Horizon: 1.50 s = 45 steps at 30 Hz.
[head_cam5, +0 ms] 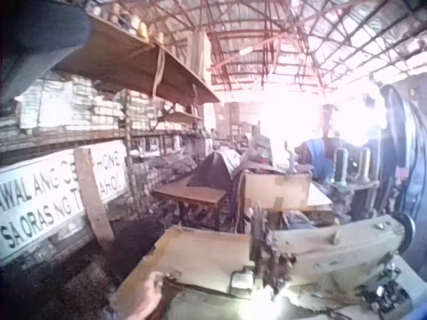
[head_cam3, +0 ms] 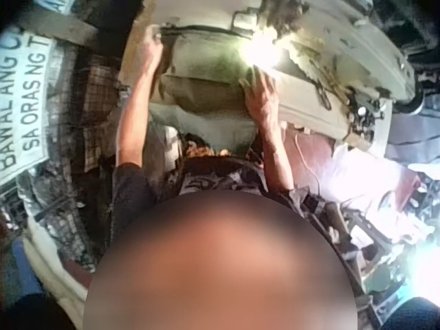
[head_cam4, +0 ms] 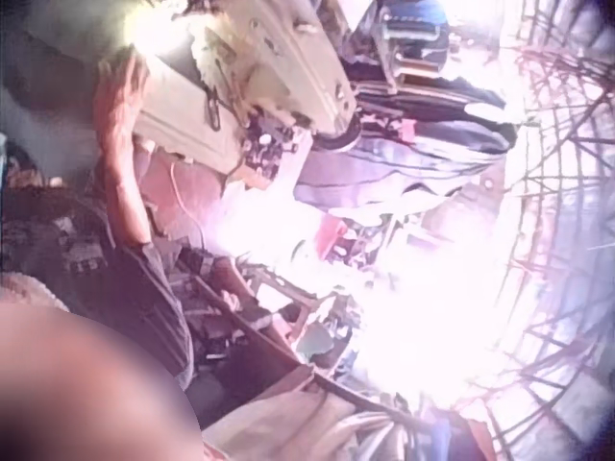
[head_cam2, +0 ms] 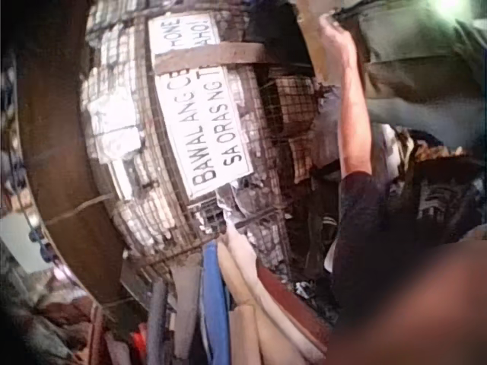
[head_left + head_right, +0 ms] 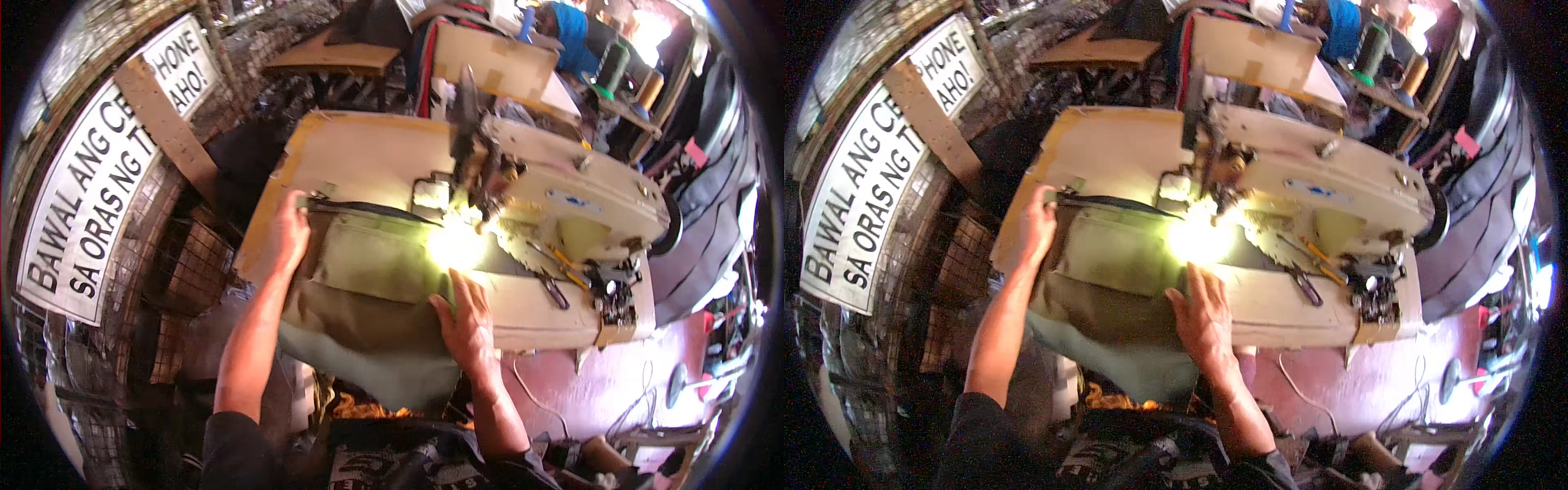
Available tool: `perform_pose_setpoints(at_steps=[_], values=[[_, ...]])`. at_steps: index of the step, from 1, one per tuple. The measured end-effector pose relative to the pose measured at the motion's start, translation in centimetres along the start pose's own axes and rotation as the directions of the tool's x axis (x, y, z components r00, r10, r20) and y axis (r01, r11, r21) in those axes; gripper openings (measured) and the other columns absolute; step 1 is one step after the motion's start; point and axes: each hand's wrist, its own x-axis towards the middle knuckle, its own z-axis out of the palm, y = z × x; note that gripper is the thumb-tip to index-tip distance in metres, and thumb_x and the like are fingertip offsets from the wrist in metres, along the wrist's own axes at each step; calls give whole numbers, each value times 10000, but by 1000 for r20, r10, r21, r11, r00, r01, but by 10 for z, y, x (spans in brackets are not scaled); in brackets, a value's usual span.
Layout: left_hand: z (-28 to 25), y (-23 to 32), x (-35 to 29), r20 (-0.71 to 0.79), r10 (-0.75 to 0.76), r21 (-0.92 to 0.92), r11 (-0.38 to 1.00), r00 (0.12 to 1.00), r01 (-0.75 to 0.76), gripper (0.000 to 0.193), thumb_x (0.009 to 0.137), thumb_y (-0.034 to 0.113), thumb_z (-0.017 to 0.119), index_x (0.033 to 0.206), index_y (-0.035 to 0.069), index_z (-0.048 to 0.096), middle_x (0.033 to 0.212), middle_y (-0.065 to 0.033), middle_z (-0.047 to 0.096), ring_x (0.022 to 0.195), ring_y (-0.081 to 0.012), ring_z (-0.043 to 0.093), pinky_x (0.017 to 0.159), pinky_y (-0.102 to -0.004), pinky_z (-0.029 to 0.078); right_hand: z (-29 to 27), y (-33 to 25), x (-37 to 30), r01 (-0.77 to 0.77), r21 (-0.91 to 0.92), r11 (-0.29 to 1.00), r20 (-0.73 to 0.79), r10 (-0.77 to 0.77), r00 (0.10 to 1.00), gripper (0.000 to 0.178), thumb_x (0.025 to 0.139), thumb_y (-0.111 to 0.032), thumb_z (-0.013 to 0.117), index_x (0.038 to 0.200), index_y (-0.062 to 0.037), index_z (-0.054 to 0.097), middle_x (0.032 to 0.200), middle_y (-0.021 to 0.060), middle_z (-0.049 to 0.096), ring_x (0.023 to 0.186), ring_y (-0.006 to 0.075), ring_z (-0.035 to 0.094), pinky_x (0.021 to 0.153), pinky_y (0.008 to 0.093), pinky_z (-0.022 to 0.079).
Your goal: Sewing pieces of green leather or canvas using an industrial sewing machine.
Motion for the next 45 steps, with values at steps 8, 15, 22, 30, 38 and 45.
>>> perform_pose_setpoints(at_steps=[8, 15, 22, 30, 38, 45], values=[[-39, 51, -10, -334, 162, 11, 986, 929, -168, 456, 882, -56, 549, 1325, 50, 523, 1264, -187, 538, 1208, -373, 513, 1015, -469, 435, 25, -7, -25, 81, -180, 980, 34, -76, 997, 495, 929, -212, 646, 1369, -30, 510, 1431, 259, 422, 1367, 439, 376, 1164, 551, 285], [43, 175, -30, 260, 689, 18, 697, 677, -717, 235, 860, 42, 585, 1083, 16, 656, 1108, -153, 639, 1085, -318, 574, 976, -432, 438, 22, -6, -23, 78, -152, 985, 64, -69, 996, 502, 926, -216, 648, 1367, -20, 510, 1420, 260, 430, 1363, 436, 381, 1161, 546, 291], [88, 154, -33, 267, 689, -298, 724, 674, -622, 177, 823, 6, 562, 997, 16, 588, 948, -140, 588, 933, -311, 570, 867, -421, 453, 4, 6, -20, 10, 112, 994, -60, -3, 998, 430, 866, -123, 716, 1269, -42, 591, 1343, 212, 505, 1273, 417, 480, 1078, 509, 407], [65, 139, -35, 330, 580, -582, 746, 745, -323, 195, 779, -96, 502, 938, 17, 518, 875, -119, 558, 816, -289, 559, 791, -365, 461, -32, 40, 21, -187, 339, 922, -132, 243, 961, 283, 893, 19, 600, 1167, -41, 639, 1088, 161, 666, 841, 328, 654, 771, 409, 538], [59, 141, -58, 451, 519, -620, 767, 726, -163, 561, 854, -102, 488, 1368, 14, 295, 1020, -133, 617, 982, -206, 605, 992, -362, 422, -32, 59, 81, -5, 373, 928, 389, -152, 909, 654, 871, 29, 542, 1499, -118, 430, 1051, 163, 683, 914, 324, 654, 849, 406, 502], [64, 139, -71, 308, 538, -698, 688, 785, -197, 518, 894, -56, 530, 1347, 2, 286, 1066, -143, 571, 981, -209, 599, 992, -374, 422, -17, 69, 91, -72, 364, 928, 544, -149, 826, 540, 856, 39, 580, 1382, -78, 552, 1098, 190, 713, 953, 339, 694, 848, 389, 539]])
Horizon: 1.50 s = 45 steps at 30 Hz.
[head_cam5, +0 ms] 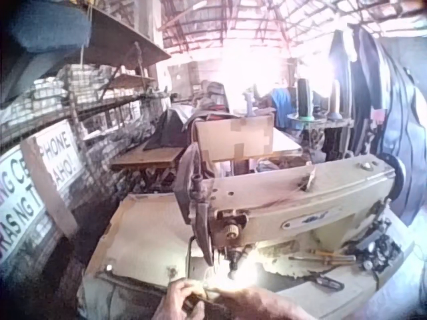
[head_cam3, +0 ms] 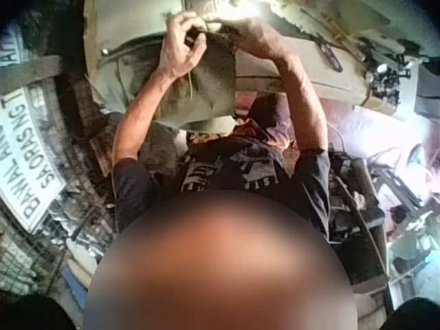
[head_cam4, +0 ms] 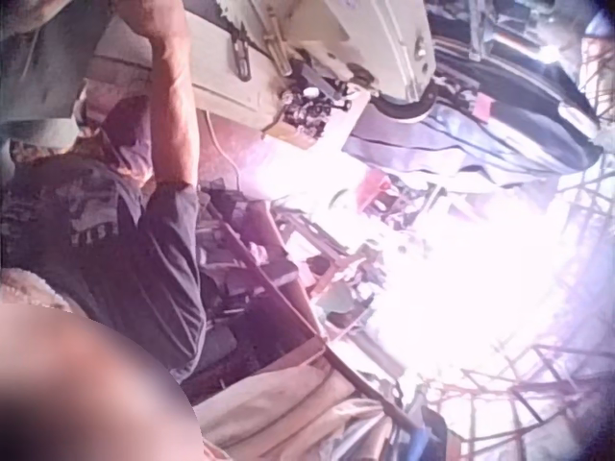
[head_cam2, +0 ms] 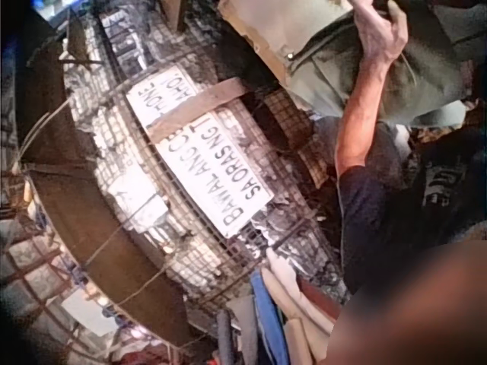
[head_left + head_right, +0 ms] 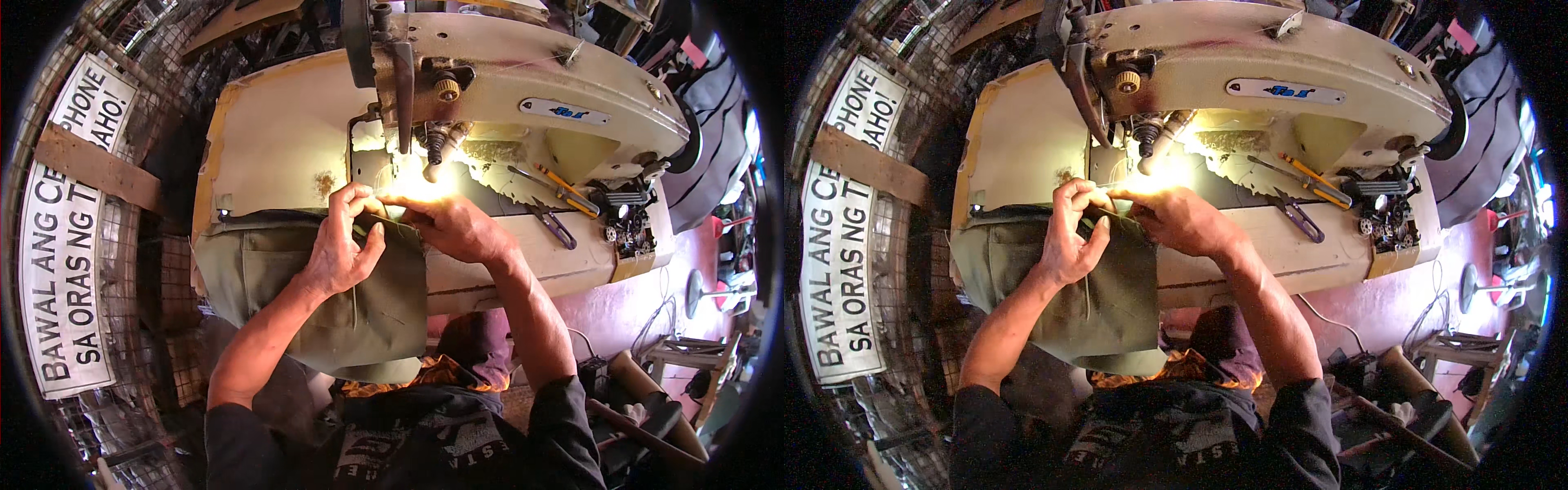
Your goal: Sewing pieces of green leather or canvas using an industrial sewing machine.
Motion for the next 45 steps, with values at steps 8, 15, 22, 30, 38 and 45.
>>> perform_pose_setpoints(at_steps=[8, 15, 22, 30, 38, 45], values=[[-2, 5, 1, 123, 89, 412, 902, 988, -132, 360, 881, 89, 660, 1184, 11, 483, 1041, -178, 607, 981, -369, 610, 898, -446, 482, -16, -12, -59, -103, -135, 986, -525, 17, 851, 96, 922, -89, 641, 954, 2, 643, 867, 154, 641, 809, 338, 644, 726, 391, 515], [3, 21, 15, 246, 314, 667, 632, 917, -395, 329, 820, 85, 633, 1143, 29, 606, 1045, -145, 570, 997, -330, 541, 887, -442, 460, -10, -23, -86, -109, -392, 913, -624, -177, 761, 65, 898, 19, 647, 943, -21, 624, 851, 146, 611, 773, 339, 627, 687, 398, 516], [30, 33, 12, 314, 169, 538, 779, 934, -322, 346, 801, 144, 737, 1138, 98, 670, 1014, -99, 588, 876, -267, 601, 765, -387, 515, 6, -56, -103, -194, -190, 963, -555, 58, 830, 53, 916, -44, 641, 957, -17, 622, 879, 166, 635, 799, 369, 652, 697, 419, 522], [23, 21, 18, 242, 298, 323, 873, 923, -366, 96, 897, 124, 681, 924, 31, 674, 883, -107, 631, 820, -298, 637, 740, -412, 515, 18, -48, -111, -215, -124, 969, -567, 108, 816, 149, 907, -104, 683, 1026, -22, 646, 905, 169, 658, 843, 356, 659, 734, 413, 533], [12, 25, 23, 225, 146, 134, 975, 963, -179, 108, 907, 128, 607, 864, 30, 620, 812, -121, 615, 773, -321, 610, 738, -424, 485, -26, 19, -146, -535, -517, 668, -725, -10, 689, 340, 793, -73, 727, 1124, -29, 660, 1055, 174, 582, 1014, 368, 540, 891, 468, 448], [-2, 13, 25, 331, 203, 81, 967, 922, -242, 56, 837, 62, 662, 851, 14, 684, 864, -111, 684, 817, -289, 646, 761, -384, 506, -6, 0, -124, -420, -429, 800, -732, -35, 680, 156, 952, 15, 537, 1100, 15, 585, 914, 200, 587, 806, 380, 601, 695, 450, 486]])
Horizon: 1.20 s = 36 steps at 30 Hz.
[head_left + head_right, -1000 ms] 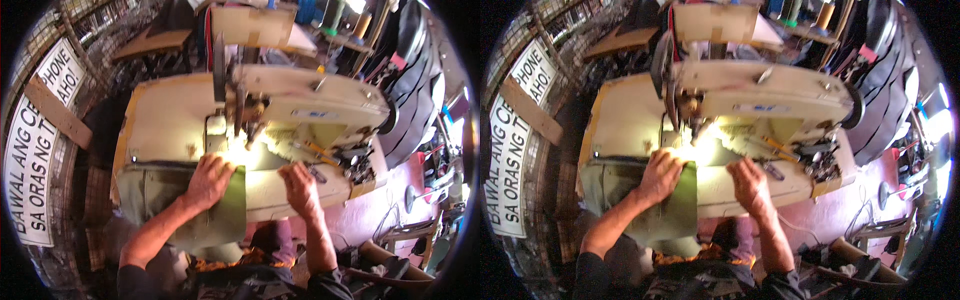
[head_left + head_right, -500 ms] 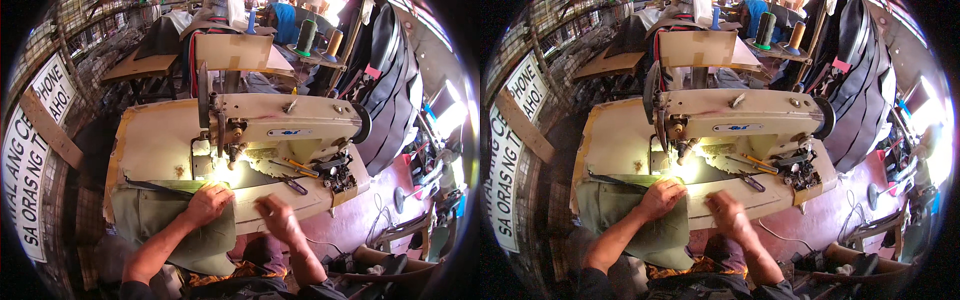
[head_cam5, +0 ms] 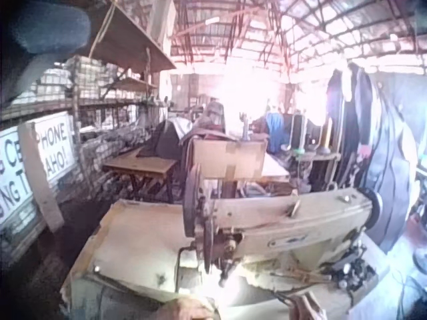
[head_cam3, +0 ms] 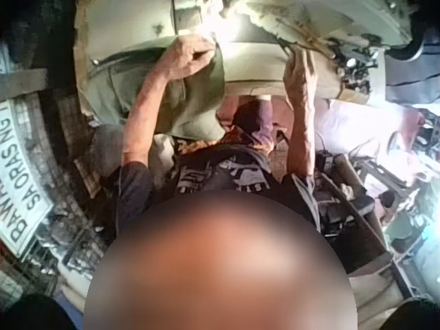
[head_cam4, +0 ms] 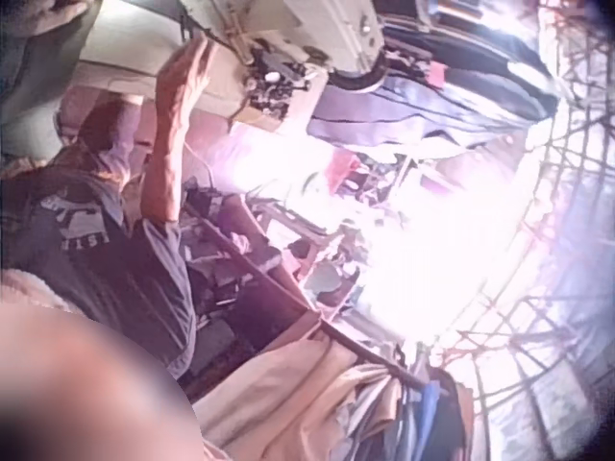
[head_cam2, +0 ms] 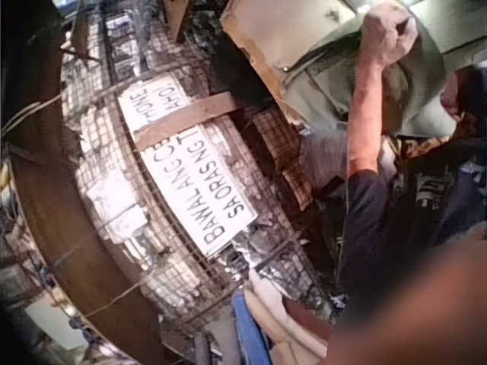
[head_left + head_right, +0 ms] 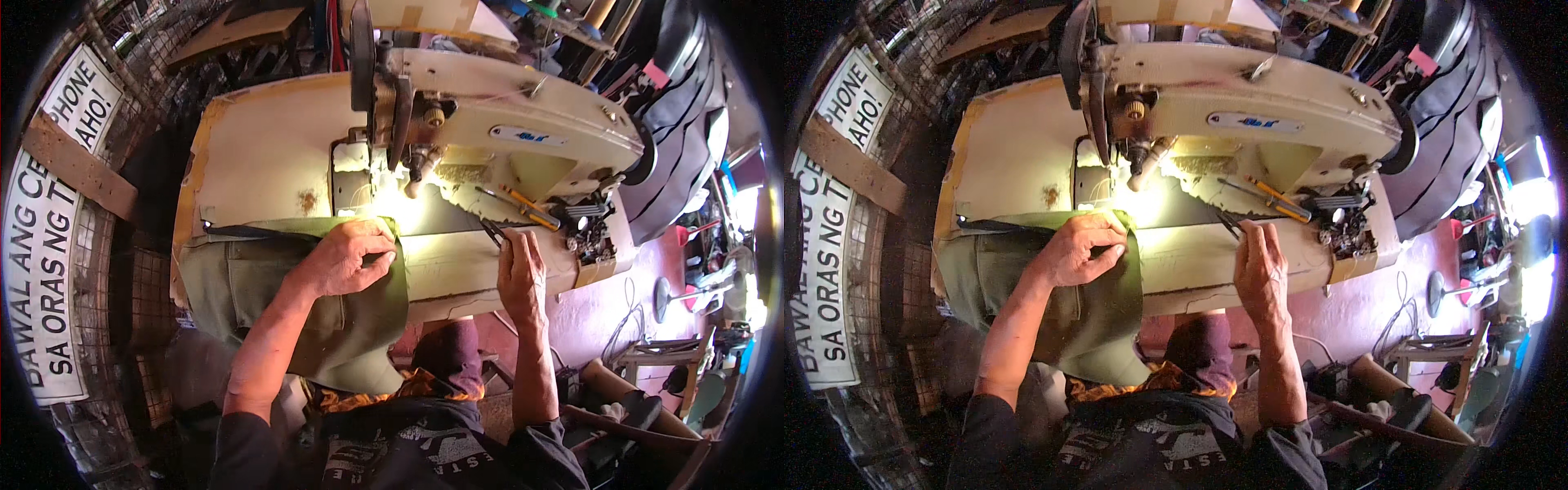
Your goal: Sewing pieces of green leather or canvas using an industrial sewing machine.
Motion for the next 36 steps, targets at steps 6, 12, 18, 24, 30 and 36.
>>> perform_pose_setpoints(at_steps=[6, 12, 18, 24, 30, 36], values=[[-1, 5, 1, -11, 6, 12, 1000, 1000, -6, 75, 783, -22, 676, 851, 6, 690, 864, -122, 682, 808, -278, 655, 732, -365, 521, 28, -57, -5, 11, 243, 970, 225, -67, 972, 246, 921, -112, 609, 1158, -58, 569, 912, 158, 599, 738, 374, 636, 630, 470, 538], [-2, 4, 2, -63, 14, -12, 1000, 998, -15, 98, 768, -27, 671, 862, -12, 694, 869, -134, 684, 805, -285, 656, 732, -361, 529, 51, -70, 10, 133, 163, 978, 143, -156, 977, 210, 892, -178, 680, 1049, -74, 587, 853, 109, 584, 717, 321, 644, 581, 434, 525], [-2, 4, 2, -49, 3, -13, 1000, 999, -4, 98, 776, -12, 677, 871, -26, 696, 877, -148, 686, 813, -294, 659, 744, -362, 531, 64, -72, 20, 143, 173, 974, 124, -166, 978, 176, 914, -186, 656, 1038, -80, 589, 841, 100, 585, 698, 301, 650, 559, 423, 524], [-1, 4, 2, -51, 7, 2, 1000, 999, -6, 78, 795, 3, 665, 862, -26, 694, 865, -147, 685, 807, -297, 657, 742, -372, 528, 79, -67, 16, 176, 178, 968, 85, -193, 978, 157, 924, -193, 647, 1027, -89, 591, 852, 112, 594, 691, 311, 654, 554, 435, 529], [-10, 4, 2, 36, 29, -119, 993, 999, -25, 58, 794, 25, 667, 828, -21, 664, 802, -135, 660, 772, -289, 639, 723, -363, 511, 35, -8, 19, 111, 33, 993, -194, -103, 976, 209, 814, -8, 733, 992, -90, 658, 858, 88, 682, 676, 275, 680, 568, 356, 569], [3, 12, 5, 264, 39, -401, 913, 964, 73, 116, 894, 79, 649, 829, -15, 633, 803, -133, 615, 758, -297, 611, 711, -383, 486, -1, 4, 8, 87, -344, 935, -189, -159, 969, 429, 781, -96, 799, 1185, -40, 666, 1187, 140, 623, 1117, 357, 587, 930, 429, 498]])
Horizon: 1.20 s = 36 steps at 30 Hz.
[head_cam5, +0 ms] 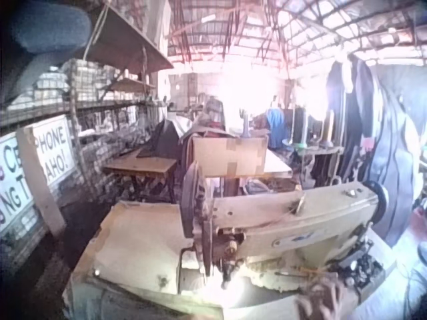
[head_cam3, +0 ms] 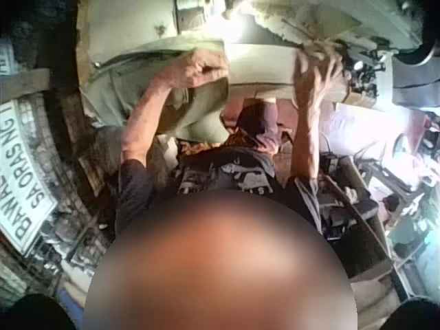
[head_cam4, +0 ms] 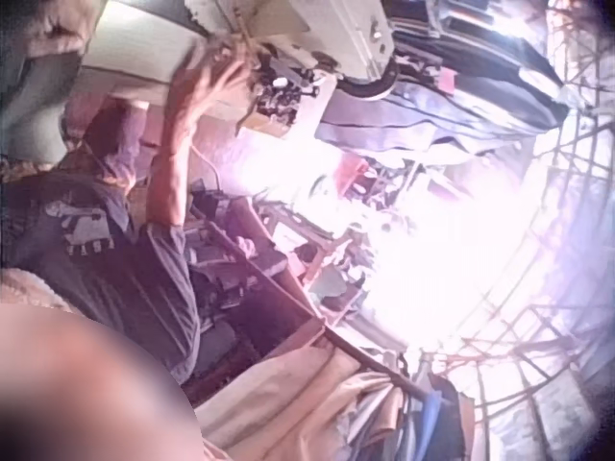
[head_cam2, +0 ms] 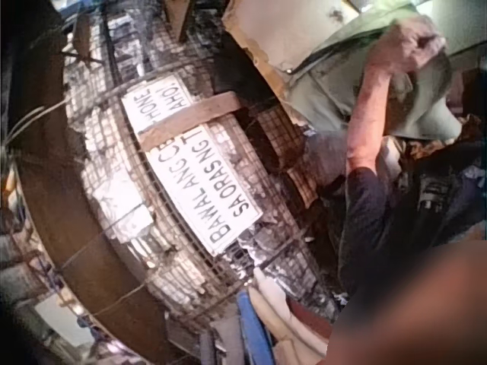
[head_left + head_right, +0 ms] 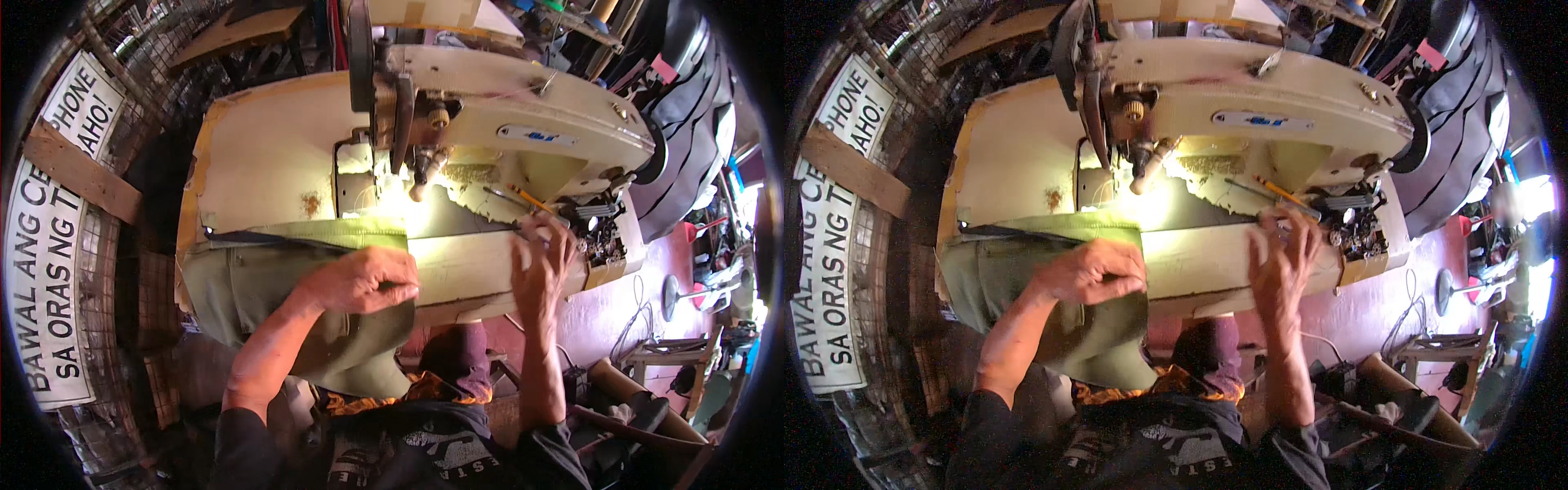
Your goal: Sewing pieces of green leather or canvas using an industrial sewing machine.
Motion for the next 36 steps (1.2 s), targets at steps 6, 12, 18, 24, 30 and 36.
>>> perform_pose_setpoints(at_steps=[6, 12, 18, 24, 30, 36], values=[[1, 1, 6, 143, -140, 151, 981, 980, 119, 113, 934, 94, 632, 973, -12, 630, 984, -184, 646, 926, -369, 645, 820, -423, 509, -2, -84, -18, -32, 705, 709, 275, -231, 933, 527, 814, -88, 778, 1311, -34, 608, 1134, 187, 652, 999, 325, 654, 848, 388, 561], [2, -3, 5, 90, -36, 175, 984, 995, 20, 221, 952, 212, 660, 903, -4, 662, 873, -150, 653, 813, -313, 648, 735, -389, 513, -14, -91, -18, -268, 736, 622, 392, -68, 917, 170, 849, -72, 756, 1015, -38, 735, 800, 125, 673, 677, 258, 672, 613, 359, 544], [6, -7, 2, 81, -2, 83, 997, 997, -5, 283, 947, 299, 683, 923, 17, 707, 824, -113, 645, 767, -279, 631, 724, -370, 513, -25, -70, -57, -256, 667, 699, 302, 60, 952, 141, 811, 3, 744, 943, -40, 723, 792, 112, 681, 655, 254, 670, 574, 346, 529], [3, 9, 4, -373, 268, 224, 955, 888, -194, 119, 909, 58, 647, 1009, 34, 706, 928, -76, 677, 806, -181, 631, 725, -339, 533, -89, 55, -119, -508, 44, 860, 430, 443, 787, 207, 855, 0, 611, 1031, -1, 718, 946, 167, 701, 872, 318, 688, 771, 428, 552], [-11, 2, 2, -486, 173, 789, 508, 856, 345, 243, 870, 116, 653, 1098, 36, 669, 1034, -108, 620, 1015, -292, 568, 923, -429, 439, -108, 63, -140, -422, -189, 887, 357, 462, 812, 304, 900, 17, 559, 1197, 0, 619, 1305, 216, 559, 1189, 395, 543, 1011, 475, 446], [-20, -4, -7, -423, -9, 615, 732, 906, 295, 152, 907, 173, 669, 916, 24, 640, 911, -109, 579, 861, -296, 566, 787, -406, 448, -52, -48, -68, -374, 486, 790, 359, 210, 909, 352, 866, 26, 661, 1205, -67, 668, 1113, 147, 635, 979, 342, 638, 831, 394, 550]])
